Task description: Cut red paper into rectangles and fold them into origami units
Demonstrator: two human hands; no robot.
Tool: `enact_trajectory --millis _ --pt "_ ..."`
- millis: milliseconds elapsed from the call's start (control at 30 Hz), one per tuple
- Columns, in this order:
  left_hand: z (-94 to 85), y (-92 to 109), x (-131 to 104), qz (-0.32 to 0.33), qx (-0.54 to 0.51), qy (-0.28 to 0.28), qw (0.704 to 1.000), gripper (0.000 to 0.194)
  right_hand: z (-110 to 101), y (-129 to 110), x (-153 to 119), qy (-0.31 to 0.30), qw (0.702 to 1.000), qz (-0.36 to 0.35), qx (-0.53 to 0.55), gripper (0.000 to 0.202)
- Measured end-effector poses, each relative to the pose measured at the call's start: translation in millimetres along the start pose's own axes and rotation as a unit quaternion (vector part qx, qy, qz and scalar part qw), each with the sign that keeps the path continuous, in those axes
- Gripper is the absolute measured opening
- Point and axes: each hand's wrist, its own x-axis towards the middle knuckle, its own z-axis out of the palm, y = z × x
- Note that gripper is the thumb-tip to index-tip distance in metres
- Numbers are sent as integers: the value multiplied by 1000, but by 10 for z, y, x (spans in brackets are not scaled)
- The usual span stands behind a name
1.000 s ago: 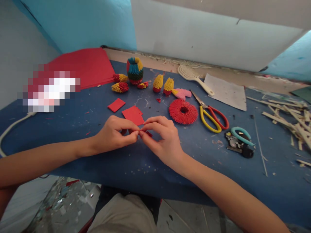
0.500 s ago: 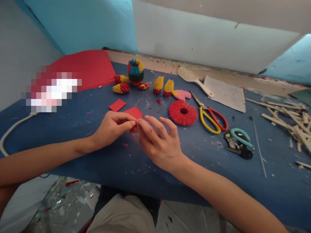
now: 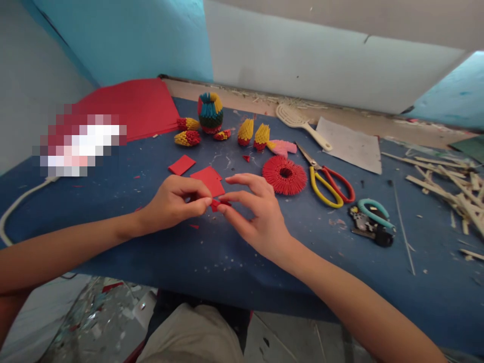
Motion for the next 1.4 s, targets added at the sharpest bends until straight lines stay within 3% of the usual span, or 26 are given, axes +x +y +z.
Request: enact_trajectory --millis 167,333,433,500,600,667,833,1067,1267,1400 --pt "12 3 -5 26 26 -29 999 14 13 18 25 -18 999 18 47 3" --pt "2 -38 24 -22 -76 -136 988 29 0 13 -2 -43 996 39 62 8" --pt "-3 -60 43 -31 -69 -164 983 26 7 15 -11 -47 997 34 57 6" --pt "0 -64 47 -28 -34 -140 989 18 22 28 -7 -31 997 42 59 0" --pt "5 -52 42 -9 -10 -52 999 15 42 55 5 14 992 88 92 19" --pt "8 -38 38 4 -9 -18 1000 16 43 63 8 28 985 113 128 20" --pt "17 -43 31 21 15 -21 999 14 17 37 -3 12 972 113 204 3" --pt "34 -83 26 33 57 -32 997 10 14 20 7 2 979 123 165 2" --pt "105 -10 -5 153 125 74 977 9 79 4 -29 7 944 172 282 4" --pt "122 -12 -38 156 125 100 975 9 144 23 -45 25 918 180 352 5"
